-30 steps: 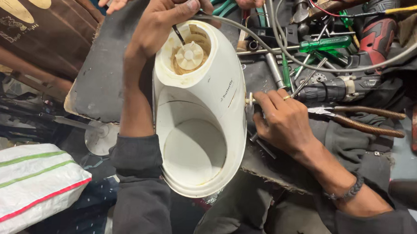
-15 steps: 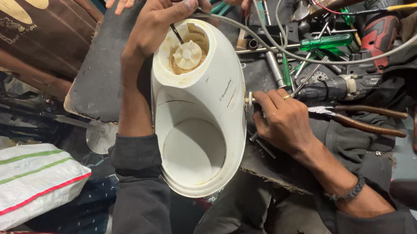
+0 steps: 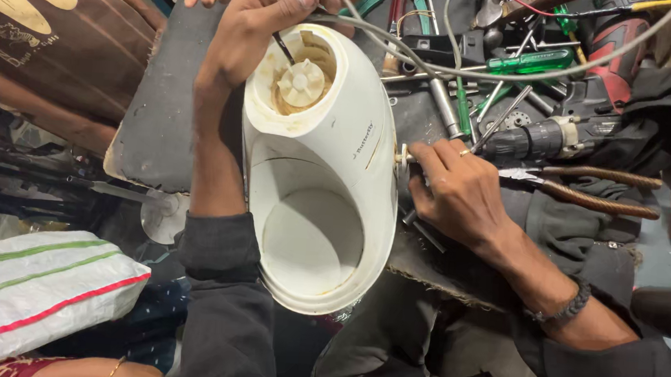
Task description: The person uses a screwdriver to adjust a small electrical component, then connects it to a white appliance. They manipulate wires and the component while another person holds the appliance steady.
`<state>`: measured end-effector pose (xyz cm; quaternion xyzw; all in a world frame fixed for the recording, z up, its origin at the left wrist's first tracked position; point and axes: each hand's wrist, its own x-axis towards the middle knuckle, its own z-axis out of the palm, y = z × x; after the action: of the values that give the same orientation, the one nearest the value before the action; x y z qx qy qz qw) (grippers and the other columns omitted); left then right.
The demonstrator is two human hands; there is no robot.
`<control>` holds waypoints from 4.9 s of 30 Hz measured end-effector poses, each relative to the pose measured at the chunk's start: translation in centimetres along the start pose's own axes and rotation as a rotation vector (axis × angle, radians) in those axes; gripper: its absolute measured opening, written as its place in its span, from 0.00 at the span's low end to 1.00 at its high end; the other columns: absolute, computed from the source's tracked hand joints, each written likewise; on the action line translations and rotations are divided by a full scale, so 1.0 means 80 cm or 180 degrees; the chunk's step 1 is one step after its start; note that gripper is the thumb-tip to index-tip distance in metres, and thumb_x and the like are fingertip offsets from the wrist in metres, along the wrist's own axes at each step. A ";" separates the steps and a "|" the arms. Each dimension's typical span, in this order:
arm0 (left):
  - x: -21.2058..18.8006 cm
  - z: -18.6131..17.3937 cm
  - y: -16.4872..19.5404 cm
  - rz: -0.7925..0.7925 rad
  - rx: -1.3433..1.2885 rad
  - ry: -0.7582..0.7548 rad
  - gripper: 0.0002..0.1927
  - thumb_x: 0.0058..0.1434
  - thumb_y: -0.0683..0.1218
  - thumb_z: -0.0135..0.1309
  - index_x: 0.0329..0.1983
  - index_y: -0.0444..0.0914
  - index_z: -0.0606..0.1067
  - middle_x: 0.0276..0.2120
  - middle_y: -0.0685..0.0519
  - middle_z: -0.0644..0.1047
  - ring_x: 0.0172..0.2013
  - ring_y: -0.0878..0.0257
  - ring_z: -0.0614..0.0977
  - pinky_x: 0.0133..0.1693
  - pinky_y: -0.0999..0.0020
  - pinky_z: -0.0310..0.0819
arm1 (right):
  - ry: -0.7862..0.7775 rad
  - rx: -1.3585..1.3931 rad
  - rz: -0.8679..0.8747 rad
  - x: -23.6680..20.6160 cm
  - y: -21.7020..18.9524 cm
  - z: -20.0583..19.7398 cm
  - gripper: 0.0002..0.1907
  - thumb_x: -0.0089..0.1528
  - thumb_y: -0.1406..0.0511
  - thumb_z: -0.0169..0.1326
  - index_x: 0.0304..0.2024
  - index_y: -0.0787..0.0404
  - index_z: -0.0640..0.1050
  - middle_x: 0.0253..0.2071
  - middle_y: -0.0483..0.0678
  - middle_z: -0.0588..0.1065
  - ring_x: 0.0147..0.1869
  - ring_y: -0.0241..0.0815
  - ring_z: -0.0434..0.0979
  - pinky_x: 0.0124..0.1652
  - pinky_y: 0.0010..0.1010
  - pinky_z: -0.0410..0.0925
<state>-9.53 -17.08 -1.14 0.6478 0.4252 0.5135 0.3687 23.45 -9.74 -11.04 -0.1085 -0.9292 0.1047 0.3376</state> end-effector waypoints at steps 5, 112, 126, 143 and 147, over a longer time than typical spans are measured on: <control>0.001 -0.001 0.000 -0.0125 -0.0127 -0.0037 0.14 0.82 0.46 0.43 0.58 0.31 0.72 0.50 0.45 0.81 0.51 0.57 0.85 0.54 0.66 0.84 | 0.0007 0.0200 0.0162 0.000 0.000 0.001 0.24 0.51 0.73 0.64 0.50 0.65 0.76 0.49 0.57 0.74 0.35 0.52 0.80 0.33 0.39 0.72; -0.014 0.059 0.161 0.0434 0.4509 -0.0285 0.05 0.57 0.45 0.61 0.36 0.42 0.83 0.31 0.51 0.81 0.34 0.53 0.80 0.35 0.56 0.75 | 0.0037 0.0477 0.0330 0.023 -0.012 -0.023 0.18 0.53 0.74 0.60 0.47 0.64 0.78 0.43 0.53 0.78 0.40 0.52 0.81 0.38 0.36 0.74; -0.022 0.046 0.149 0.0582 0.4418 -0.0225 0.06 0.60 0.43 0.61 0.40 0.40 0.80 0.36 0.54 0.79 0.36 0.55 0.81 0.37 0.59 0.75 | 0.0066 0.0549 0.0247 0.026 -0.021 -0.020 0.17 0.56 0.74 0.61 0.48 0.67 0.76 0.42 0.57 0.77 0.39 0.54 0.80 0.37 0.37 0.74; -0.047 0.055 0.144 0.0460 0.4522 0.0253 0.04 0.66 0.48 0.65 0.42 0.46 0.82 0.39 0.57 0.81 0.36 0.58 0.81 0.37 0.60 0.72 | 0.0016 0.0651 0.0263 0.023 -0.018 -0.017 0.16 0.57 0.73 0.59 0.48 0.67 0.76 0.41 0.59 0.77 0.39 0.54 0.80 0.37 0.39 0.73; -0.088 0.101 0.145 0.0264 0.4246 0.1226 0.15 0.69 0.48 0.67 0.57 0.44 0.82 0.51 0.53 0.80 0.47 0.58 0.78 0.50 0.56 0.70 | 0.0330 0.0792 0.0335 0.027 -0.008 -0.026 0.13 0.60 0.74 0.55 0.48 0.66 0.77 0.42 0.56 0.77 0.42 0.51 0.80 0.41 0.36 0.74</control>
<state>-0.41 -28.25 5.40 0.6491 0.6826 0.2620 -0.2100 23.08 -9.47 -8.01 -0.1196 -0.8833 0.2309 0.3900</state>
